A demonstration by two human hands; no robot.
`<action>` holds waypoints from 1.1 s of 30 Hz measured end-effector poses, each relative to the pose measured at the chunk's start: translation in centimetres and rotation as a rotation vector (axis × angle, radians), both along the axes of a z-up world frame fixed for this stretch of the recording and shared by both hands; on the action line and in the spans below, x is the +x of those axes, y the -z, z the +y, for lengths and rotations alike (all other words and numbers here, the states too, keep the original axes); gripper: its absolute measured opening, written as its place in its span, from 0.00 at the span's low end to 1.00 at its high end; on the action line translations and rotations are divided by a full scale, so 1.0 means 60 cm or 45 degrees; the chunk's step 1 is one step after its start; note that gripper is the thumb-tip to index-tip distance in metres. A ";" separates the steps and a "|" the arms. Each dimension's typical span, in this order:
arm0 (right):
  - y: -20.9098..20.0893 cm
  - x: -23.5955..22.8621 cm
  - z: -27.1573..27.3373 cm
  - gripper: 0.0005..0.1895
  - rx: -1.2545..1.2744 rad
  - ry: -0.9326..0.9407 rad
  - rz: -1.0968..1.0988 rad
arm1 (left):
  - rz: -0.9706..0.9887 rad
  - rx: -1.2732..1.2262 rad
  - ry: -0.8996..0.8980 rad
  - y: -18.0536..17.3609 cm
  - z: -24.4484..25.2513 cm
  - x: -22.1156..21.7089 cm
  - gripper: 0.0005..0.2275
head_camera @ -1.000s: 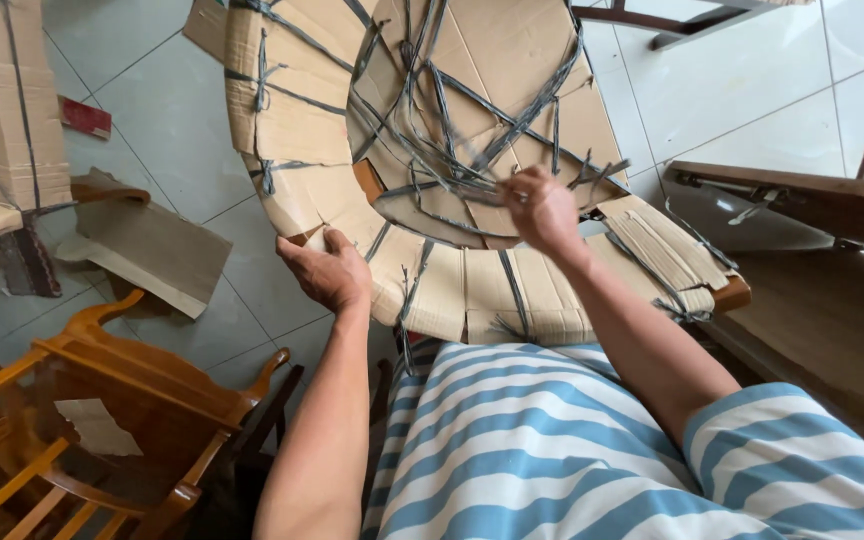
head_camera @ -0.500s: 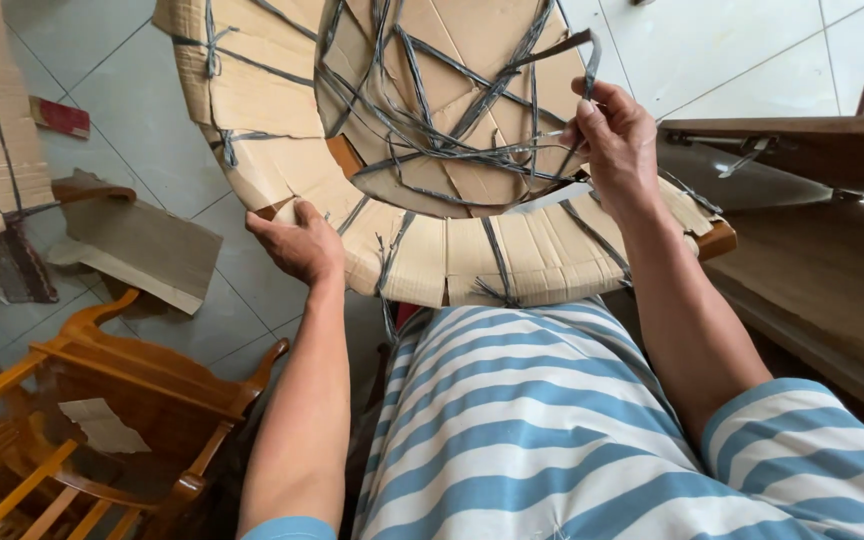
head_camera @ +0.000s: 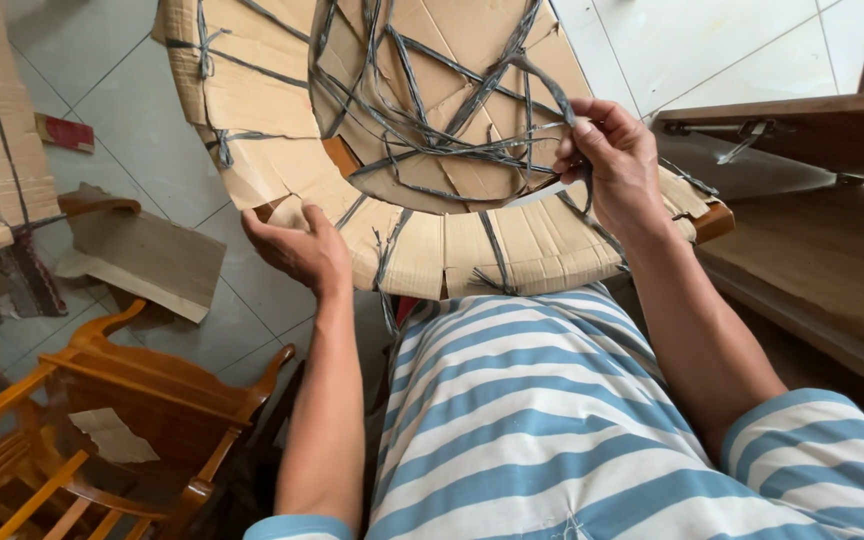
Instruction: Unpacking a wooden chair frame by cutting plastic straps and removing cardboard wrapping with a knife
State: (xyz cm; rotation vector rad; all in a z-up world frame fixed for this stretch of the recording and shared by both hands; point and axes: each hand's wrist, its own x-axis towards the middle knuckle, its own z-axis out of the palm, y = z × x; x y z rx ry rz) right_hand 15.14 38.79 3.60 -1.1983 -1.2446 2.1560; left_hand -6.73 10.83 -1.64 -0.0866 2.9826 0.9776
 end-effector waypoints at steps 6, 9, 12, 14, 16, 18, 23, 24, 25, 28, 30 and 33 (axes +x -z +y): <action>-0.007 -0.014 -0.035 0.09 -0.218 0.010 0.041 | -0.098 0.568 0.695 -0.084 0.076 0.107 0.13; 0.009 -0.024 -0.074 0.12 0.028 -0.086 0.100 | -0.968 0.844 0.822 -0.108 0.107 0.157 0.25; 0.023 -0.018 -0.112 0.13 0.160 -0.256 0.034 | -1.219 1.032 0.667 -0.084 0.141 0.193 0.24; 0.001 -0.018 -0.133 0.13 0.231 -0.318 0.020 | -1.236 1.129 0.610 -0.115 0.149 0.189 0.21; -0.018 -0.015 -0.155 0.13 0.284 -0.390 0.010 | -1.247 1.214 0.534 -0.114 0.134 0.184 0.19; -0.030 -0.012 -0.163 0.08 0.445 -0.560 -0.068 | -1.183 1.070 0.451 -0.074 0.112 0.175 0.11; 0.030 0.035 -0.205 0.08 0.539 -0.725 -0.223 | -1.223 1.128 0.383 -0.065 0.084 0.161 0.10; 0.029 0.039 -0.215 0.08 0.538 -0.770 -0.297 | -1.246 1.200 0.339 -0.065 0.077 0.159 0.10; 0.037 0.040 -0.225 0.08 0.529 -0.764 -0.286 | -1.242 1.186 0.341 -0.067 0.067 0.151 0.10; 0.033 0.039 -0.247 0.08 0.646 -0.840 -0.361 | -1.233 1.136 0.300 -0.073 0.038 0.124 0.09; -0.002 0.030 -0.245 0.09 0.658 -0.923 -0.476 | -1.166 1.112 0.239 -0.069 0.027 0.099 0.09; 0.011 0.052 -0.240 0.09 0.673 -0.839 -0.544 | -1.131 1.145 0.212 -0.038 0.008 0.063 0.11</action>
